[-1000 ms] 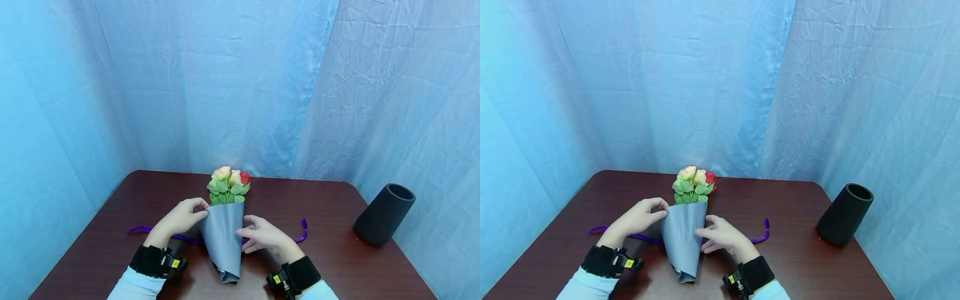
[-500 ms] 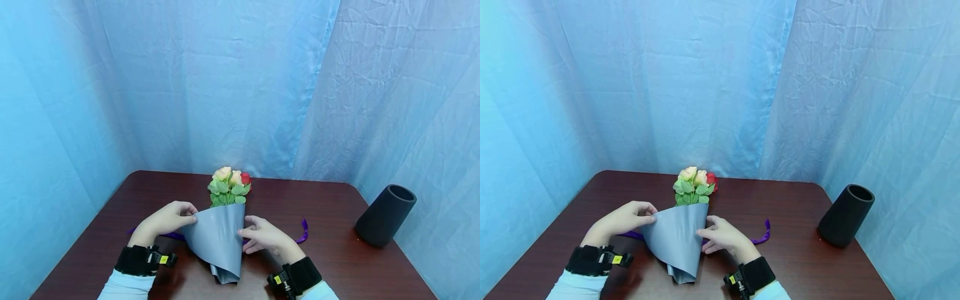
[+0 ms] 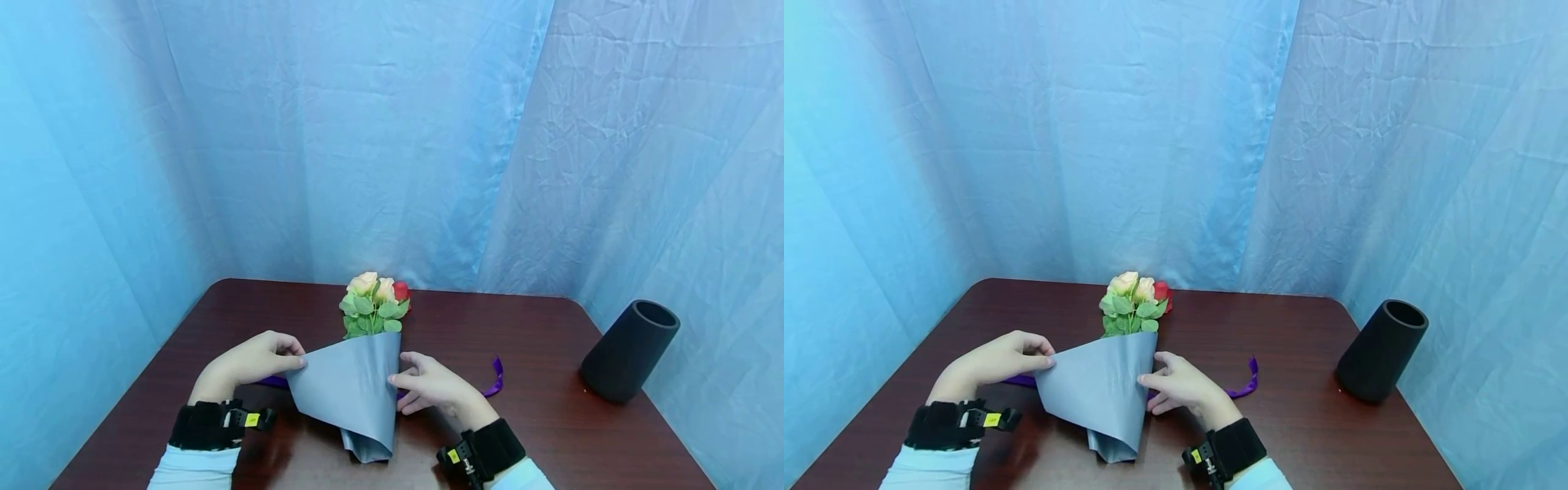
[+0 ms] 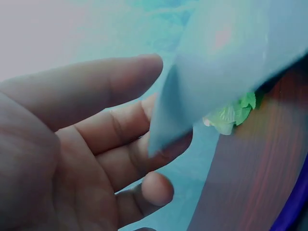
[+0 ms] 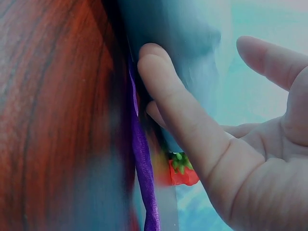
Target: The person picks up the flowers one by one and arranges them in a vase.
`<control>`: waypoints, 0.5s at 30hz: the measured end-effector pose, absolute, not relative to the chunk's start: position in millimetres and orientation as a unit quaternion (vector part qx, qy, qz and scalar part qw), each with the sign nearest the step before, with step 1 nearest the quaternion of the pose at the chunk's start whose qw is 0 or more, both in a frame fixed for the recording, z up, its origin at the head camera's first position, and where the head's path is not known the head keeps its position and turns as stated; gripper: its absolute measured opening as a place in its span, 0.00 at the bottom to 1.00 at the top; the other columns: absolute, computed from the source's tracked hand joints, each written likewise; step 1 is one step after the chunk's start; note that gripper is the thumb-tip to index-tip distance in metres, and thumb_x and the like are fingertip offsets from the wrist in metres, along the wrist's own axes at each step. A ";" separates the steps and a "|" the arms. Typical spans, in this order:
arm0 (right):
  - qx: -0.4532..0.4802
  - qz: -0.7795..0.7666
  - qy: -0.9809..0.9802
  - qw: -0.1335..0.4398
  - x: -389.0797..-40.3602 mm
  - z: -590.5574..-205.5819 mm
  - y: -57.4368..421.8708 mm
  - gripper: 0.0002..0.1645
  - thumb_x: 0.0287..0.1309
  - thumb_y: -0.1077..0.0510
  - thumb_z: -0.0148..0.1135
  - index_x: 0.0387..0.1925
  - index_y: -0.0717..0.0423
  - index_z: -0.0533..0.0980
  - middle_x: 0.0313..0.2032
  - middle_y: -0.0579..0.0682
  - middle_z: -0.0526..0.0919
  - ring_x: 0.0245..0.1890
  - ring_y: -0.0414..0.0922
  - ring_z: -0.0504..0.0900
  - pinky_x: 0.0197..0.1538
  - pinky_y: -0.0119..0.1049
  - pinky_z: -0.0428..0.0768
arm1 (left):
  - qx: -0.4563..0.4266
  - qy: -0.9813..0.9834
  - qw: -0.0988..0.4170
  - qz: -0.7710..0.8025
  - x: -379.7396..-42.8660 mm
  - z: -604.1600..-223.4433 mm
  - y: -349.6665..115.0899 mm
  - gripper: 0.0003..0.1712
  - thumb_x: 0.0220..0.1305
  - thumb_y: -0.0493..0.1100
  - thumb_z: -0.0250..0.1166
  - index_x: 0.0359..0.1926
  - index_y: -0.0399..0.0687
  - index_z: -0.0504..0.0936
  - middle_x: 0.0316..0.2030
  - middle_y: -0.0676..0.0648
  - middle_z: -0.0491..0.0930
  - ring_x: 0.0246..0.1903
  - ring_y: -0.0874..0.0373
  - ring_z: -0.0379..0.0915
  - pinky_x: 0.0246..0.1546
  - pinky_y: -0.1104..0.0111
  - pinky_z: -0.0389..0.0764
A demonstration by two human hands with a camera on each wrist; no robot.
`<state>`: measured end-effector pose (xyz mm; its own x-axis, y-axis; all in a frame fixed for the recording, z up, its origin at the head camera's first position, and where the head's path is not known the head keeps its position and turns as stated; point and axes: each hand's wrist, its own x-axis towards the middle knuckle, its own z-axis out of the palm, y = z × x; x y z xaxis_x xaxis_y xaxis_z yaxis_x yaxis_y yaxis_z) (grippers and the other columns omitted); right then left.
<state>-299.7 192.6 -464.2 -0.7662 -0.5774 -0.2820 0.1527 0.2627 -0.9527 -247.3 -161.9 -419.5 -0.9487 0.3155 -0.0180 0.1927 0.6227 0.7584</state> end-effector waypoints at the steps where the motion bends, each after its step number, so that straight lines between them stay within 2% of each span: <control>1: -0.146 -0.589 0.732 0.309 -299.9 -464.1 192.5 0.52 0.69 0.51 0.66 0.78 0.67 0.46 0.56 0.63 0.79 0.37 0.57 0.87 0.40 0.50 0.86 | 0.144 0.897 0.075 0.410 -246.6 -419.0 -163.2 0.08 0.69 0.47 0.68 0.38 0.47 0.86 0.32 0.52 0.82 0.33 0.53 0.76 0.37 0.61 0.81; 6: -0.147 -0.588 0.734 0.307 -299.8 -463.6 191.8 0.52 0.69 0.52 0.66 0.78 0.67 0.46 0.56 0.63 0.79 0.37 0.57 0.87 0.40 0.50 0.86 | 0.149 0.898 0.072 0.407 -245.0 -417.2 -167.3 0.08 0.69 0.46 0.67 0.35 0.47 0.86 0.28 0.51 0.83 0.32 0.50 0.76 0.35 0.61 0.81; 13: -0.146 -0.586 0.735 0.308 -299.8 -465.1 190.7 0.52 0.69 0.52 0.66 0.78 0.68 0.46 0.56 0.63 0.79 0.37 0.57 0.87 0.40 0.50 0.86 | 0.143 0.898 0.064 0.410 -242.9 -413.1 -167.2 0.08 0.69 0.44 0.68 0.32 0.47 0.86 0.24 0.44 0.80 0.26 0.54 0.71 0.29 0.61 0.79; 15: -0.147 -0.587 0.735 0.306 -300.4 -465.0 191.0 0.52 0.69 0.52 0.65 0.78 0.68 0.46 0.56 0.63 0.79 0.38 0.57 0.87 0.40 0.50 0.86 | 0.142 0.899 0.060 0.411 -242.4 -411.5 -167.2 0.08 0.68 0.44 0.68 0.32 0.47 0.86 0.22 0.44 0.79 0.24 0.55 0.69 0.27 0.62 0.78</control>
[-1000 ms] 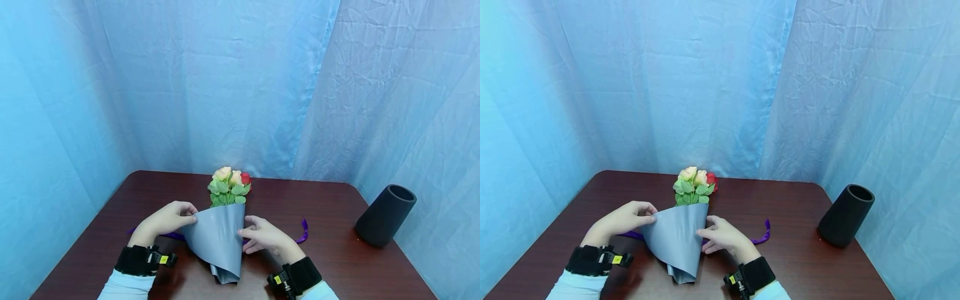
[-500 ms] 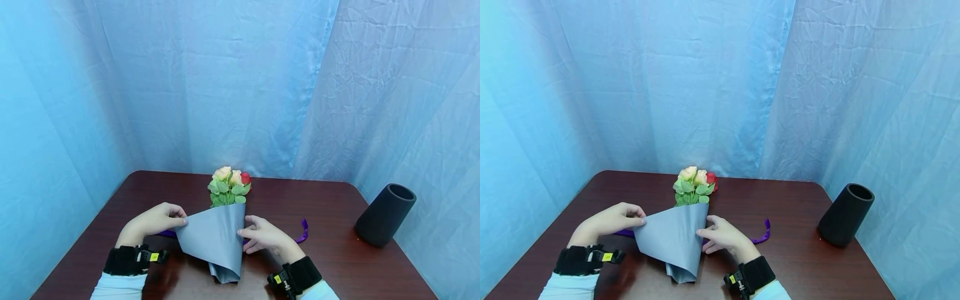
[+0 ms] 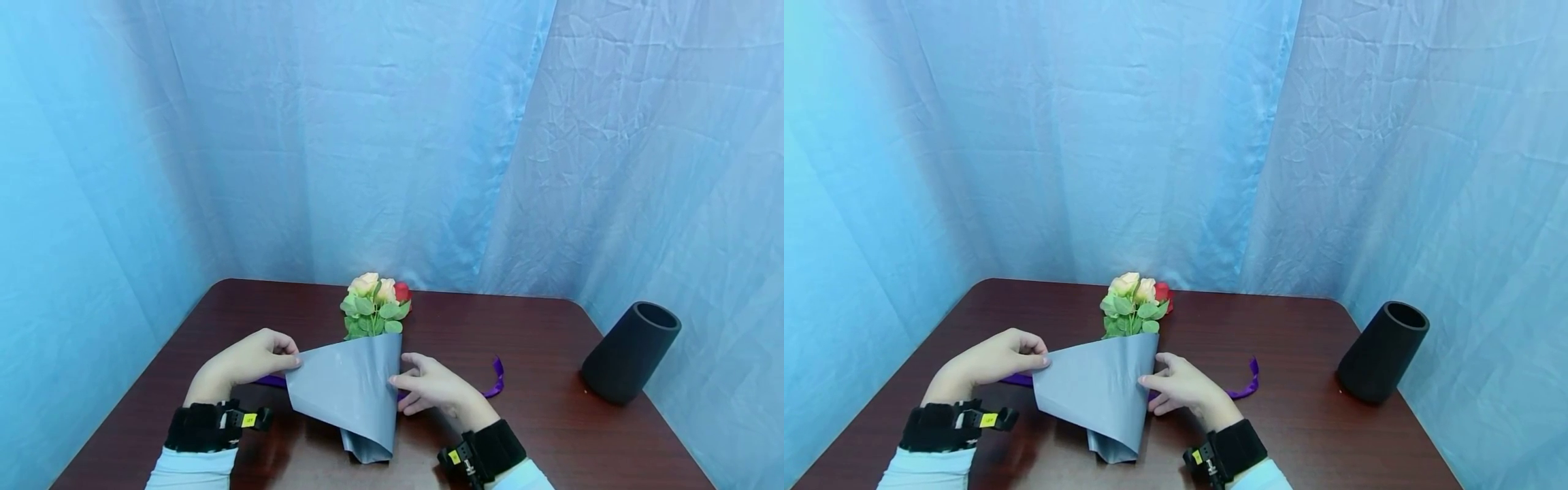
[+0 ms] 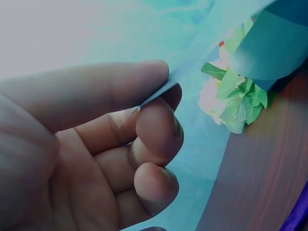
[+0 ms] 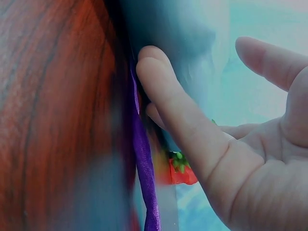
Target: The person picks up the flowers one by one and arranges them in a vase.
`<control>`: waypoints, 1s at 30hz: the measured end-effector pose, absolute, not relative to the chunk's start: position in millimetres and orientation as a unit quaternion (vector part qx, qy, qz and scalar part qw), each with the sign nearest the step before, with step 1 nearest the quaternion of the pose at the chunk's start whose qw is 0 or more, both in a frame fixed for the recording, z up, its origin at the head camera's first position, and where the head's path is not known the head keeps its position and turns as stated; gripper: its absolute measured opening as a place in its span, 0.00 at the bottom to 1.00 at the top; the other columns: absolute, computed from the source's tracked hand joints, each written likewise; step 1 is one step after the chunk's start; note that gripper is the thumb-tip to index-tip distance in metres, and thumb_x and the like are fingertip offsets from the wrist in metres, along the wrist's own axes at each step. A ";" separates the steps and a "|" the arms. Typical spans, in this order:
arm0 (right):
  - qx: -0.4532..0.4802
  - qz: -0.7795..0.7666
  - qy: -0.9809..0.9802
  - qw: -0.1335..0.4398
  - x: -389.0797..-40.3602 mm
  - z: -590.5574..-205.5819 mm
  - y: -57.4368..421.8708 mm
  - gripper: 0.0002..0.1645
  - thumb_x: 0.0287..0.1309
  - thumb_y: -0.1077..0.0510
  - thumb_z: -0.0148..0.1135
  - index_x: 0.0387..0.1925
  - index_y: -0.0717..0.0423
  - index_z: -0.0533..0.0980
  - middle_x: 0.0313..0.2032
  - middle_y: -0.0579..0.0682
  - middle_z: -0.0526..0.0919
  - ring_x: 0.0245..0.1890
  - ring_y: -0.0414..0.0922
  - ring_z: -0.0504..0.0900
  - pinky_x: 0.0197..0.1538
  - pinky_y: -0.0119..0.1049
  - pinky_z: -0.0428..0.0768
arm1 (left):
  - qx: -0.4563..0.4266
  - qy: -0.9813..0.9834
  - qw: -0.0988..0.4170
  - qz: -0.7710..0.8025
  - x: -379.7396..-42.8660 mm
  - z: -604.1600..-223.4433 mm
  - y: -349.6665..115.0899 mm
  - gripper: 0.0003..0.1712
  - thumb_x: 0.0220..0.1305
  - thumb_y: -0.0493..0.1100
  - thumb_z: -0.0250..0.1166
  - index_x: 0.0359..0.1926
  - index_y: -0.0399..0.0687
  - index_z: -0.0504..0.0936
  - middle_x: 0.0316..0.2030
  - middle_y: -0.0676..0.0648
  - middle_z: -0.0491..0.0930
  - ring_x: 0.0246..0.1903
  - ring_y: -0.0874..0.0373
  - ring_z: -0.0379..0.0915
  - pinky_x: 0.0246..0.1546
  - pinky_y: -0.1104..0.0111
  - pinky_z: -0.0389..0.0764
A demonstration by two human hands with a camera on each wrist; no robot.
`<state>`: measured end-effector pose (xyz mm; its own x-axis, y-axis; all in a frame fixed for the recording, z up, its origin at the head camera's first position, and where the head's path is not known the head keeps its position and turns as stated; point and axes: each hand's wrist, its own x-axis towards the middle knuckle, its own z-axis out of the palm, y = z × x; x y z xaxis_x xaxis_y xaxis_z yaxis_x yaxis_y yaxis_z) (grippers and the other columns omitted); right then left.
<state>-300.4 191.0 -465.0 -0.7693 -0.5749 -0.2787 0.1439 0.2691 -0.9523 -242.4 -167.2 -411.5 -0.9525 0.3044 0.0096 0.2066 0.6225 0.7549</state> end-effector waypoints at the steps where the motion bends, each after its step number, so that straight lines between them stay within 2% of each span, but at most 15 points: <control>1: -0.145 -0.587 0.736 0.306 -300.9 -464.9 191.6 0.52 0.69 0.52 0.66 0.78 0.68 0.46 0.56 0.63 0.79 0.38 0.57 0.87 0.41 0.50 0.86 | 0.142 0.899 0.057 0.411 -242.3 -410.9 -167.0 0.08 0.68 0.44 0.68 0.32 0.47 0.86 0.22 0.45 0.78 0.24 0.56 0.68 0.27 0.63 0.77; 5: -0.150 -0.575 0.751 0.288 -301.7 -463.4 195.1 0.52 0.69 0.51 0.66 0.78 0.69 0.46 0.56 0.63 0.79 0.40 0.56 0.87 0.41 0.51 0.86 | 0.147 0.900 0.039 0.409 -243.0 -409.7 -166.0 0.08 0.68 0.44 0.68 0.32 0.48 0.86 0.18 0.52 0.70 0.20 0.60 0.62 0.22 0.67 0.71; 10: -0.158 -0.539 0.795 0.228 -300.3 -458.4 200.3 0.52 0.67 0.49 0.67 0.78 0.66 0.49 0.61 0.67 0.75 0.46 0.54 0.84 0.42 0.51 0.85 | 0.153 0.902 0.014 0.403 -243.4 -406.7 -162.1 0.08 0.70 0.45 0.67 0.33 0.50 0.86 0.17 0.55 0.64 0.18 0.62 0.56 0.20 0.68 0.64; 15: -0.161 -0.505 0.834 0.154 -298.9 -448.0 205.8 0.48 0.65 0.46 0.69 0.77 0.61 0.57 0.65 0.68 0.72 0.52 0.56 0.81 0.40 0.50 0.84 | 0.151 0.904 0.000 0.399 -242.5 -402.0 -155.4 0.07 0.71 0.45 0.66 0.36 0.50 0.86 0.22 0.53 0.75 0.22 0.58 0.65 0.25 0.66 0.70; 18: -0.166 -0.480 0.855 0.105 -299.1 -441.2 210.4 0.45 0.65 0.45 0.68 0.75 0.57 0.62 0.64 0.64 0.74 0.58 0.58 0.79 0.48 0.53 0.83 | 0.150 0.906 -0.006 0.396 -242.6 -400.7 -150.7 0.06 0.72 0.44 0.65 0.37 0.51 0.86 0.27 0.53 0.80 0.27 0.56 0.71 0.31 0.64 0.74; 21: -0.176 -0.453 0.872 0.057 -299.7 -435.7 214.8 0.42 0.66 0.44 0.67 0.74 0.56 0.64 0.65 0.61 0.74 0.63 0.59 0.75 0.59 0.56 0.76 | 0.149 0.908 -0.014 0.391 -242.8 -400.4 -145.1 0.05 0.72 0.44 0.65 0.38 0.51 0.87 0.29 0.54 0.81 0.30 0.56 0.73 0.34 0.62 0.76; 23: -0.183 -0.438 0.880 0.026 -299.6 -431.9 216.4 0.41 0.66 0.44 0.67 0.73 0.56 0.65 0.66 0.59 0.74 0.66 0.58 0.72 0.63 0.58 0.73 | 0.150 0.908 -0.018 0.389 -242.7 -400.4 -141.2 0.05 0.72 0.43 0.65 0.39 0.52 0.87 0.30 0.55 0.81 0.31 0.56 0.74 0.36 0.61 0.76; 30: -0.220 -0.419 0.879 -0.060 -295.6 -420.2 217.9 0.36 0.66 0.49 0.68 0.71 0.56 0.69 0.66 0.56 0.74 0.66 0.55 0.72 0.60 0.53 0.77 | 0.153 0.907 -0.036 0.389 -242.7 -401.0 -125.9 0.04 0.72 0.43 0.65 0.38 0.54 0.86 0.30 0.56 0.81 0.30 0.57 0.74 0.35 0.62 0.77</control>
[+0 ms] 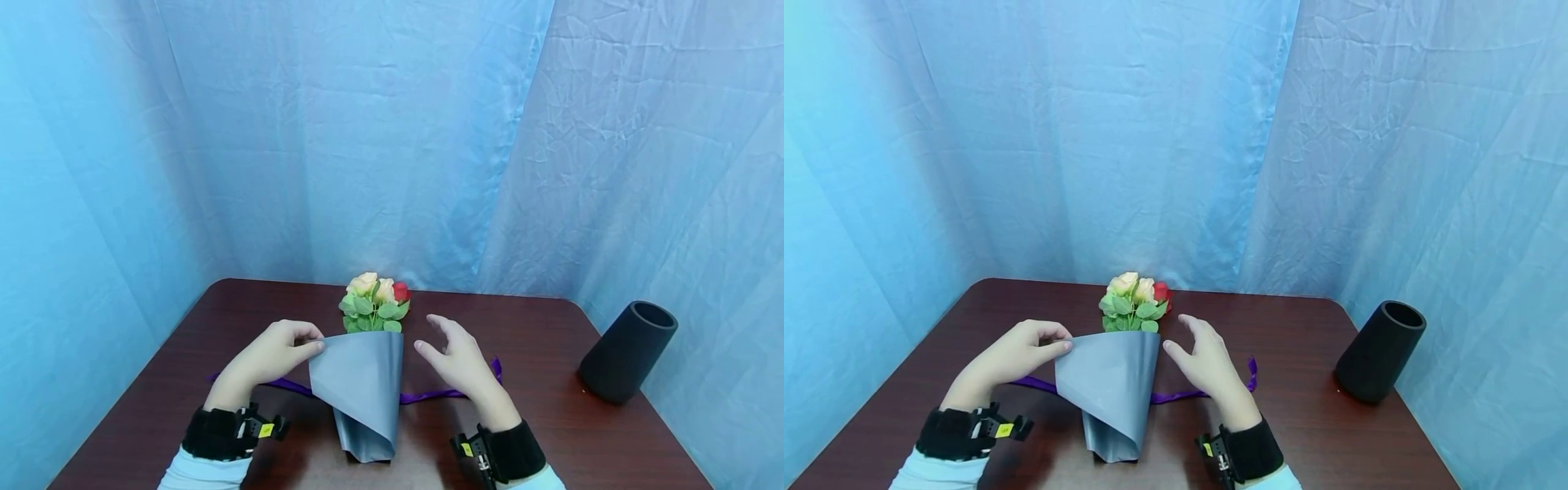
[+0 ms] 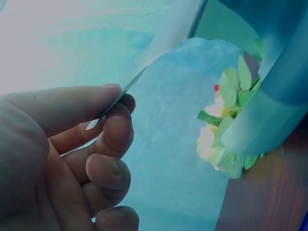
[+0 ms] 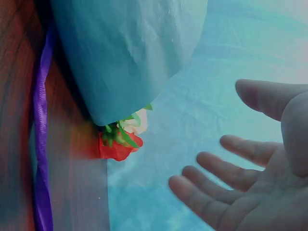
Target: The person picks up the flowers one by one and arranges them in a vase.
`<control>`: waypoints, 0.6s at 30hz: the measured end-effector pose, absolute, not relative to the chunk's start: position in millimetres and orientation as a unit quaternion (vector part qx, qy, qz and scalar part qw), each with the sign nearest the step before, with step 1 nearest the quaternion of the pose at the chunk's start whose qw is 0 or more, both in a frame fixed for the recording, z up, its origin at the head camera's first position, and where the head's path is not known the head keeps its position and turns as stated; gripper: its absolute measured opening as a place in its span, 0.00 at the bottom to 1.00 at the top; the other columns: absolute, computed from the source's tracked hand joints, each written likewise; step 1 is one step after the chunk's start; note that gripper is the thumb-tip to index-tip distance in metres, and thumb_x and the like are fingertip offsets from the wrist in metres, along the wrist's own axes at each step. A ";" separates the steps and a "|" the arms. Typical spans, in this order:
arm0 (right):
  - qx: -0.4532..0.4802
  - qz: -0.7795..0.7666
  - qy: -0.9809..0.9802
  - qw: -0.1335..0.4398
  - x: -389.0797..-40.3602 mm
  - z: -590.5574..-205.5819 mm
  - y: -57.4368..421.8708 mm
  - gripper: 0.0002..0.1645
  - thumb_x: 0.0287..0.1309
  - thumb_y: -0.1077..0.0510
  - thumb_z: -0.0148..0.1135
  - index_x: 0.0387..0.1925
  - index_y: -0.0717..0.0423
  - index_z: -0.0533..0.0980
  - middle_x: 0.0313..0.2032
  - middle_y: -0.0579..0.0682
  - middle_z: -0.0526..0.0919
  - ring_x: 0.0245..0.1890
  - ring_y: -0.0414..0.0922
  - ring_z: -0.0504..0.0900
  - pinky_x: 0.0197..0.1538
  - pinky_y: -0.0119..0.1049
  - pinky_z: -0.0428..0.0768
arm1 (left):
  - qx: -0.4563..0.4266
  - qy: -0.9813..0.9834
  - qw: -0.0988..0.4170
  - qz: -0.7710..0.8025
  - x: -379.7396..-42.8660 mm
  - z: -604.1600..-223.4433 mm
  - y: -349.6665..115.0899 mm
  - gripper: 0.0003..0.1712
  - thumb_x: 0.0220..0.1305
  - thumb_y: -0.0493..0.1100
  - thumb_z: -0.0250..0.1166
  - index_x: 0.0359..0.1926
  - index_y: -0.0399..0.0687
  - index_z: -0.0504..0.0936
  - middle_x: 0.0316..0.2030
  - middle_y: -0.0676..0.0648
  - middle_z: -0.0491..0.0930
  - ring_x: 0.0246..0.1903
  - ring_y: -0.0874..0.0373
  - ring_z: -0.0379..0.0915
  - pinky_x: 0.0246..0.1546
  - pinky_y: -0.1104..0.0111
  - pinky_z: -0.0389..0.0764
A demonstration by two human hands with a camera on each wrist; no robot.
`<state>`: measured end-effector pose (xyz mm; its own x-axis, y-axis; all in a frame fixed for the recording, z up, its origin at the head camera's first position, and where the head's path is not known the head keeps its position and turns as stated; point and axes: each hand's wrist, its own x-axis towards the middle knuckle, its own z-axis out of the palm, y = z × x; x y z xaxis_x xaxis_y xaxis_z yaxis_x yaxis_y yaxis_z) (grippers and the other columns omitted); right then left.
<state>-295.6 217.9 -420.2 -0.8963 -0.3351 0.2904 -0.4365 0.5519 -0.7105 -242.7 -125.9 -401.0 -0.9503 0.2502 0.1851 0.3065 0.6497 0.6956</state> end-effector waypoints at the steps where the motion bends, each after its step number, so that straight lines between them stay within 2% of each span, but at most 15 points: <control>1: 0.226 0.417 -0.878 0.069 -294.8 -419.2 218.0 0.36 0.66 0.50 0.68 0.71 0.56 0.70 0.66 0.55 0.74 0.66 0.54 0.72 0.60 0.53 0.77 | -0.152 -0.908 0.038 -0.389 -242.9 -401.3 -123.6 0.04 0.71 0.43 0.65 0.38 0.54 0.86 0.30 0.56 0.80 0.30 0.57 0.73 0.34 0.62 0.76; 9: 0.284 0.405 -0.861 0.118 -291.6 -416.2 214.8 0.33 0.66 0.53 0.69 0.68 0.56 0.72 0.65 0.52 0.75 0.66 0.51 0.73 0.61 0.51 0.77 | -0.162 -0.909 0.039 -0.382 -246.2 -405.7 -108.0 0.04 0.71 0.43 0.65 0.39 0.54 0.86 0.28 0.57 0.80 0.29 0.58 0.72 0.32 0.63 0.76; 14: 0.324 0.395 -0.849 0.136 -291.4 -416.9 212.8 0.31 0.64 0.55 0.70 0.67 0.54 0.73 0.64 0.50 0.75 0.63 0.49 0.75 0.58 0.50 0.79 | -0.169 -0.909 0.035 -0.379 -247.8 -409.3 -97.2 0.03 0.71 0.44 0.66 0.39 0.55 0.86 0.29 0.58 0.80 0.28 0.59 0.72 0.30 0.64 0.77; 18: 0.352 0.387 -0.841 0.140 -291.0 -416.7 211.8 0.30 0.63 0.57 0.71 0.65 0.53 0.75 0.62 0.48 0.76 0.58 0.51 0.79 0.53 0.48 0.82 | -0.177 -0.907 0.033 -0.379 -248.3 -412.0 -87.7 0.03 0.71 0.43 0.66 0.40 0.55 0.86 0.28 0.59 0.79 0.28 0.59 0.74 0.30 0.65 0.78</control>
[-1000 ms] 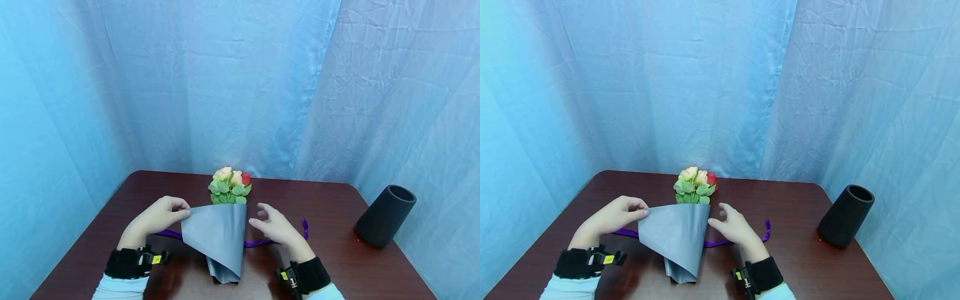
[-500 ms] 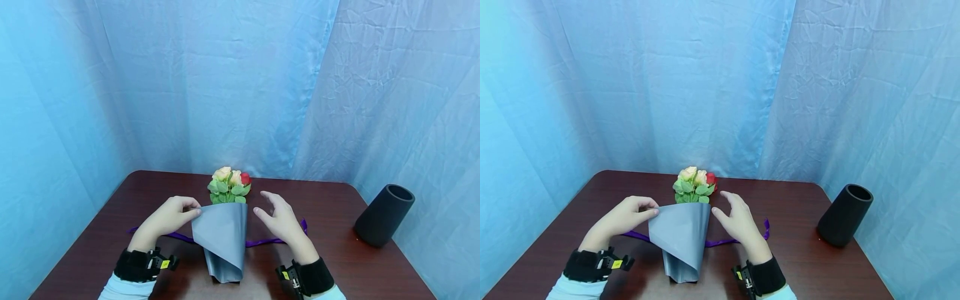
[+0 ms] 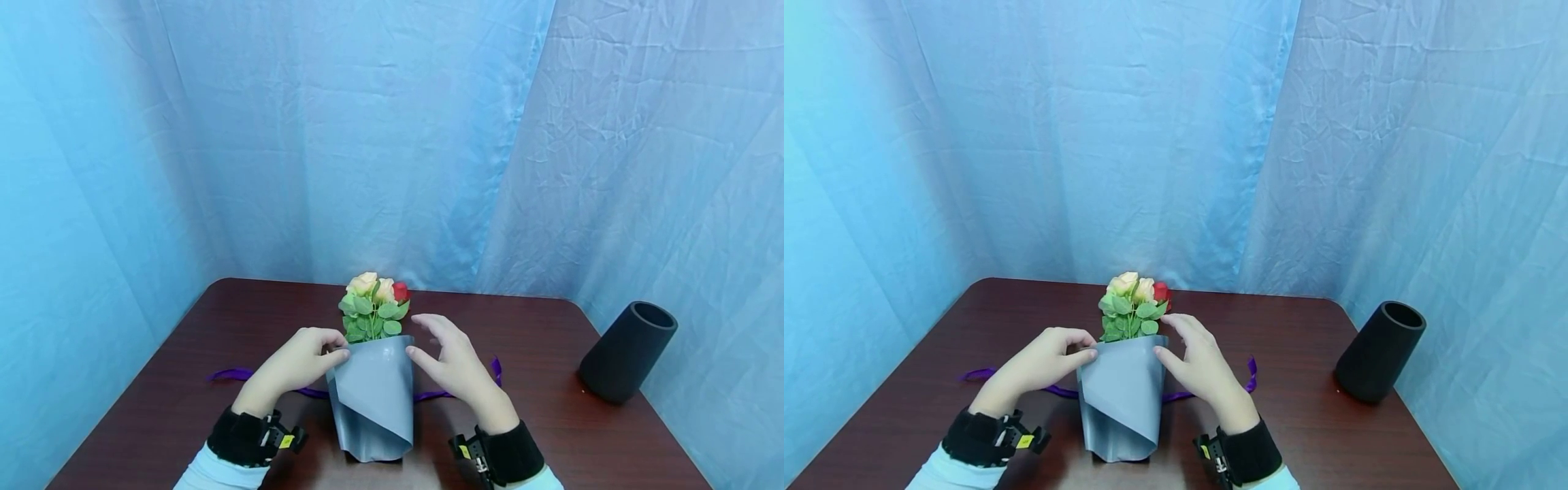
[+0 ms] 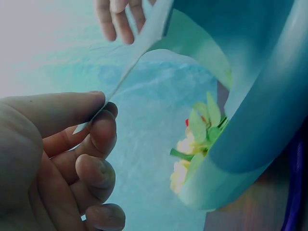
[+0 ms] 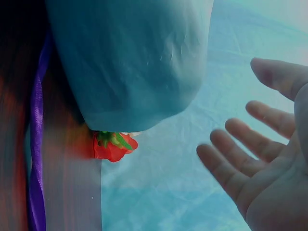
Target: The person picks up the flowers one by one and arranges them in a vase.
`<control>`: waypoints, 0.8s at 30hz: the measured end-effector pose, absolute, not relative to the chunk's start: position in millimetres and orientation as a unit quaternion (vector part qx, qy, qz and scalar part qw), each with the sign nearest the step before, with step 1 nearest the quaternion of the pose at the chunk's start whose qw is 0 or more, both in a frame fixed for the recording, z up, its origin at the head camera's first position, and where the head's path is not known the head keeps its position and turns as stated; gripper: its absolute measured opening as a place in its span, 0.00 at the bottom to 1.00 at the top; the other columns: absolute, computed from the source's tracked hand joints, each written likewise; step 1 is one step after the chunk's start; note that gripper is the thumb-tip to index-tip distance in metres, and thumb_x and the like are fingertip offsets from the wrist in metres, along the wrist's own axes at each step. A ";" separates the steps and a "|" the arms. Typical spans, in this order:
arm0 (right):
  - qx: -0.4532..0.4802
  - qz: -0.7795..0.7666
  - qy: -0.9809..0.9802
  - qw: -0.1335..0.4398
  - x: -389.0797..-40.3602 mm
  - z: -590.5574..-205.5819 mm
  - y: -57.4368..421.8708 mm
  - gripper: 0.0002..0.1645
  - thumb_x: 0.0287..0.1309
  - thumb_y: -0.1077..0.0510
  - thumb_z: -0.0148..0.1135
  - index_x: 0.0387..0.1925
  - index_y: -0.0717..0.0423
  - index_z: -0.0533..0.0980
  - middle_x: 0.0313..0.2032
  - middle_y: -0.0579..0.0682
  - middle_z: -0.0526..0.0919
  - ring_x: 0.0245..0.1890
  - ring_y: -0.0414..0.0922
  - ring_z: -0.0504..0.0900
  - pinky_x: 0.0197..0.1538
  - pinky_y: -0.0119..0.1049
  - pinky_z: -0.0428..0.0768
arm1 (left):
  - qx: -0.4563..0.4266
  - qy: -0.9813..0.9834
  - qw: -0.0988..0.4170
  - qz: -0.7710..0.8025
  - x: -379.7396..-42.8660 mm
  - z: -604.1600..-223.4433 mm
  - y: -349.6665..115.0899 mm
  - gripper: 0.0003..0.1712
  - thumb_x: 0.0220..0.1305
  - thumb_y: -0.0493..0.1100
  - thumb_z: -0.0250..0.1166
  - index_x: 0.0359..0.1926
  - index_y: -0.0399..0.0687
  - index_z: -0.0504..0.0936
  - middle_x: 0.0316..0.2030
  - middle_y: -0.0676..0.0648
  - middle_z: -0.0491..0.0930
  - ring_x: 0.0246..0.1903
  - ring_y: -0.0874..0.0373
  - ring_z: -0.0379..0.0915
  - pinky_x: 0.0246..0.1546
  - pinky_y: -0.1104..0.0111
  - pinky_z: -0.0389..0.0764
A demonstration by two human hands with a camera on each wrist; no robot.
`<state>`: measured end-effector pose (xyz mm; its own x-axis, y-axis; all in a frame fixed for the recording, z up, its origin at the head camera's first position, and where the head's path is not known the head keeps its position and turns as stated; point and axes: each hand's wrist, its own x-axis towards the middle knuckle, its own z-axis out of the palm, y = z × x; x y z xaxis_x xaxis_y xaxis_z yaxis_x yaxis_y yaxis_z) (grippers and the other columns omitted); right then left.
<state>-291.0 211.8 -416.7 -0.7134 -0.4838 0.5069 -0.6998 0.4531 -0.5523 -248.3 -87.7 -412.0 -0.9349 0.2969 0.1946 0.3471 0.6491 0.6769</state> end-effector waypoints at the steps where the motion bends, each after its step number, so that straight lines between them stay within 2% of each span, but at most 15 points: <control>1: 0.357 0.384 -0.840 0.139 -290.8 -416.5 211.6 0.29 0.63 0.57 0.72 0.64 0.53 0.75 0.61 0.48 0.77 0.55 0.51 0.80 0.50 0.46 0.83 | -0.180 -0.907 0.032 -0.379 -248.4 -412.6 -85.4 0.03 0.71 0.43 0.66 0.40 0.55 0.86 0.28 0.59 0.79 0.28 0.59 0.74 0.30 0.65 0.78; 5: 0.369 0.374 -0.842 0.125 -289.5 -416.1 210.1 0.28 0.63 0.57 0.72 0.63 0.53 0.76 0.58 0.47 0.79 0.48 0.50 0.82 0.42 0.43 0.83 | -0.187 -0.907 0.032 -0.377 -249.7 -415.6 -76.6 0.03 0.71 0.44 0.66 0.40 0.55 0.86 0.27 0.60 0.79 0.27 0.60 0.75 0.29 0.65 0.79; 10: 0.379 0.355 -0.849 0.099 -287.8 -417.8 207.7 0.28 0.63 0.55 0.71 0.64 0.51 0.76 0.59 0.47 0.79 0.49 0.47 0.81 0.37 0.38 0.81 | -0.197 -0.908 0.038 -0.367 -250.0 -419.4 -68.2 0.03 0.71 0.44 0.66 0.40 0.55 0.86 0.27 0.62 0.79 0.26 0.64 0.75 0.29 0.66 0.79; 12: 0.385 0.345 -0.851 0.090 -287.3 -419.4 206.8 0.29 0.64 0.55 0.71 0.65 0.50 0.75 0.61 0.48 0.78 0.53 0.47 0.80 0.42 0.38 0.81 | -0.204 -0.909 0.038 -0.361 -249.9 -420.8 -65.5 0.03 0.71 0.43 0.66 0.40 0.55 0.87 0.27 0.62 0.80 0.26 0.65 0.75 0.29 0.67 0.79; 17: 0.402 0.332 -0.850 0.071 -285.9 -423.0 203.6 0.29 0.64 0.56 0.70 0.65 0.51 0.75 0.64 0.49 0.75 0.60 0.46 0.77 0.54 0.47 0.81 | -0.225 -0.912 0.034 -0.343 -250.5 -424.3 -58.5 0.04 0.71 0.43 0.66 0.41 0.55 0.87 0.27 0.63 0.79 0.25 0.66 0.74 0.28 0.68 0.78; 24: 0.405 0.322 -0.854 0.057 -286.3 -425.9 199.7 0.26 0.66 0.58 0.69 0.64 0.55 0.76 0.62 0.50 0.78 0.61 0.45 0.77 0.58 0.46 0.79 | -0.243 -0.909 0.028 -0.336 -250.1 -427.1 -50.9 0.04 0.72 0.43 0.65 0.38 0.56 0.85 0.26 0.62 0.78 0.22 0.67 0.71 0.26 0.68 0.75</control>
